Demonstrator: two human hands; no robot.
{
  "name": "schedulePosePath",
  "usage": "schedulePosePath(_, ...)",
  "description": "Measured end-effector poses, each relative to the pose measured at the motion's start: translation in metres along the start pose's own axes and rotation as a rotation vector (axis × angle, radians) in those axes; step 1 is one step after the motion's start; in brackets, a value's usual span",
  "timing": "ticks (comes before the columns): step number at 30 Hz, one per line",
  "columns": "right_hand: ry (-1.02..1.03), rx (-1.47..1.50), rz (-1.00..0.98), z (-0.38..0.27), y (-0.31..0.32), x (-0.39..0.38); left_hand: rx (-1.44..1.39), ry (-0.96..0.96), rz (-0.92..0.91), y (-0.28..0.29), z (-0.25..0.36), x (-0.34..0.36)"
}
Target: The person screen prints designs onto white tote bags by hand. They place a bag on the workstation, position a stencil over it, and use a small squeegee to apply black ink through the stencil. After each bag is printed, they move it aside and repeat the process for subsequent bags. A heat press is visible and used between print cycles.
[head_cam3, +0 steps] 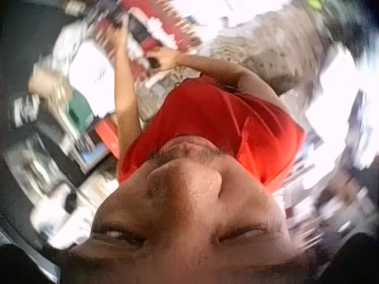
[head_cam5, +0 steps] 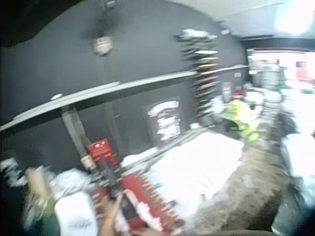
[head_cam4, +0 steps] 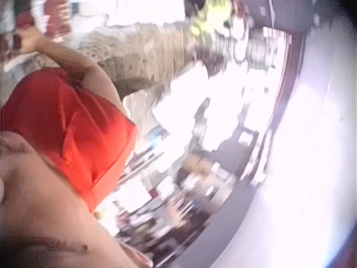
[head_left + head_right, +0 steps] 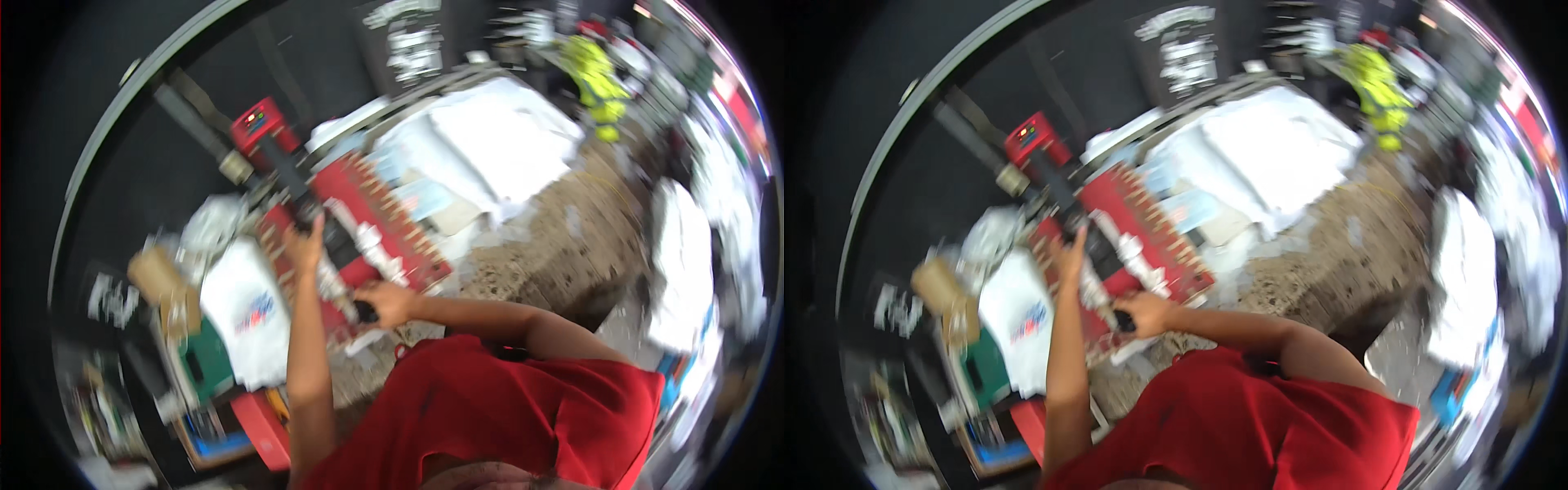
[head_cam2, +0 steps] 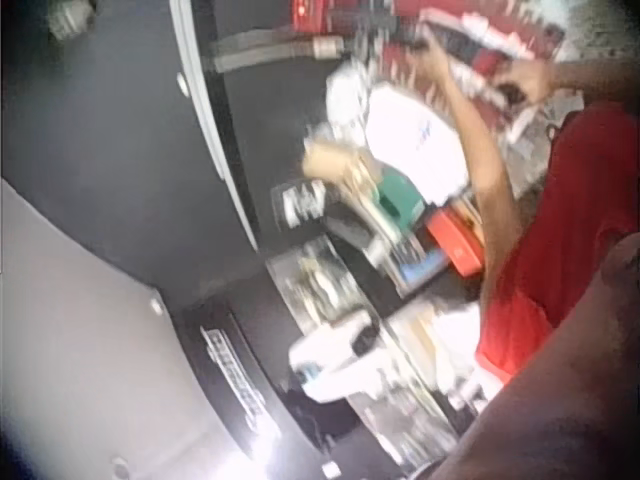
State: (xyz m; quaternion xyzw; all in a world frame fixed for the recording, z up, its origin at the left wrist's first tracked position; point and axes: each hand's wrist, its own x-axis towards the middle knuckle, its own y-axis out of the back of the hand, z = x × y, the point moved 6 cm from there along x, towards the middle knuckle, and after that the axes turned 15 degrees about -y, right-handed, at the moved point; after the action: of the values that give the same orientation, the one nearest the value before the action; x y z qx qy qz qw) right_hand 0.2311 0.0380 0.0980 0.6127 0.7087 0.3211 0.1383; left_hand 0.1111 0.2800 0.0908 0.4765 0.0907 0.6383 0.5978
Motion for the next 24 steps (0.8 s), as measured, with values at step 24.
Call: schedulePosePath(24, -0.166, 0.14, 0.182, -0.049, 0.086, -0.005, -0.427, 0.307, -0.616, 0.058, 0.054, -0.055)
